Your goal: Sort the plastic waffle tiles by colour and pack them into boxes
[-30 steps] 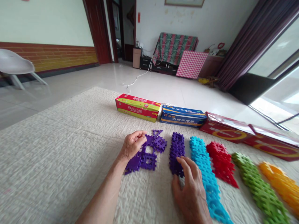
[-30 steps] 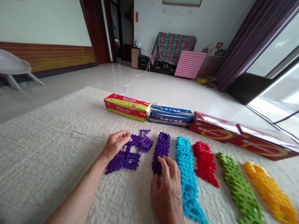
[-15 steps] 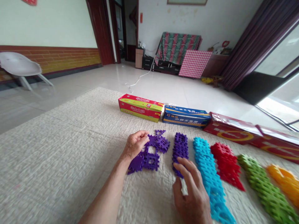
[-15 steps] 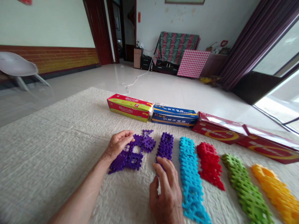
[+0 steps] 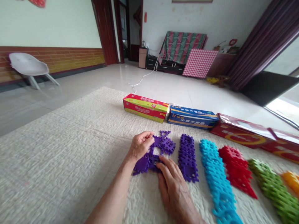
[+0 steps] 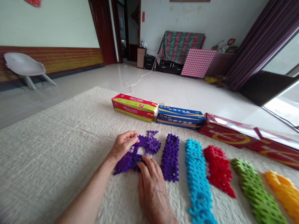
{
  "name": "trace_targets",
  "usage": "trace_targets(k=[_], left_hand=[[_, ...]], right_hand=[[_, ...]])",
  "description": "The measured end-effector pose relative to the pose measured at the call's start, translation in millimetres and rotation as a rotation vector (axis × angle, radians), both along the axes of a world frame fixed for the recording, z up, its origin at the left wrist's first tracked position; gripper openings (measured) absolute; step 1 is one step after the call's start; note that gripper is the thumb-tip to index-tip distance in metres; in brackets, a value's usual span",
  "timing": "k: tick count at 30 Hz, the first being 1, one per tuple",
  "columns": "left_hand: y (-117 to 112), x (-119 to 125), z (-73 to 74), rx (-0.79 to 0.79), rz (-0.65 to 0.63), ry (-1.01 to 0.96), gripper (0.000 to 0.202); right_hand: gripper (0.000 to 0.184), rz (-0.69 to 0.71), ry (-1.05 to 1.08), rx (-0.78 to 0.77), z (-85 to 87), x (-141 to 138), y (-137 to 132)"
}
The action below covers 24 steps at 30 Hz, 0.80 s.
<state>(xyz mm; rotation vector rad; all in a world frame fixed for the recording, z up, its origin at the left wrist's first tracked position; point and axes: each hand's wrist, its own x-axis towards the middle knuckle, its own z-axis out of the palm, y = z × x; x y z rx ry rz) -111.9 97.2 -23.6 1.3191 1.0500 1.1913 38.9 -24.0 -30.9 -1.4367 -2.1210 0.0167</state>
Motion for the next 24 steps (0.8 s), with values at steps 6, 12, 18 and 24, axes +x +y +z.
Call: trace_targets(k=[6, 12, 18, 24], left_hand=[[0.5, -0.5, -2.3, -0.014, -0.013, 0.015, 0.03], [0.8, -1.4, -3.3, -0.024, -0.01, 0.013, 0.03], [0.4, -1.6, -2.1, -0.025, 0.002, 0.019, 0.033], [0.3, -1.7, -1.3, -0.035, 0.006, 0.027, 0.033]], right_hand=[[0.029, 0.022, 0.142, 0.047, 4.7, 3.2, 0.6], [0.026, -0.084, 0.313, 0.101, 5.0, 7.6, -1.1], [0.026, -0.095, 0.216, 0.063, 7.1, 3.8, 0.0], [0.042, -0.081, 0.18, 0.067, 3.7, 1.1, -1.3]])
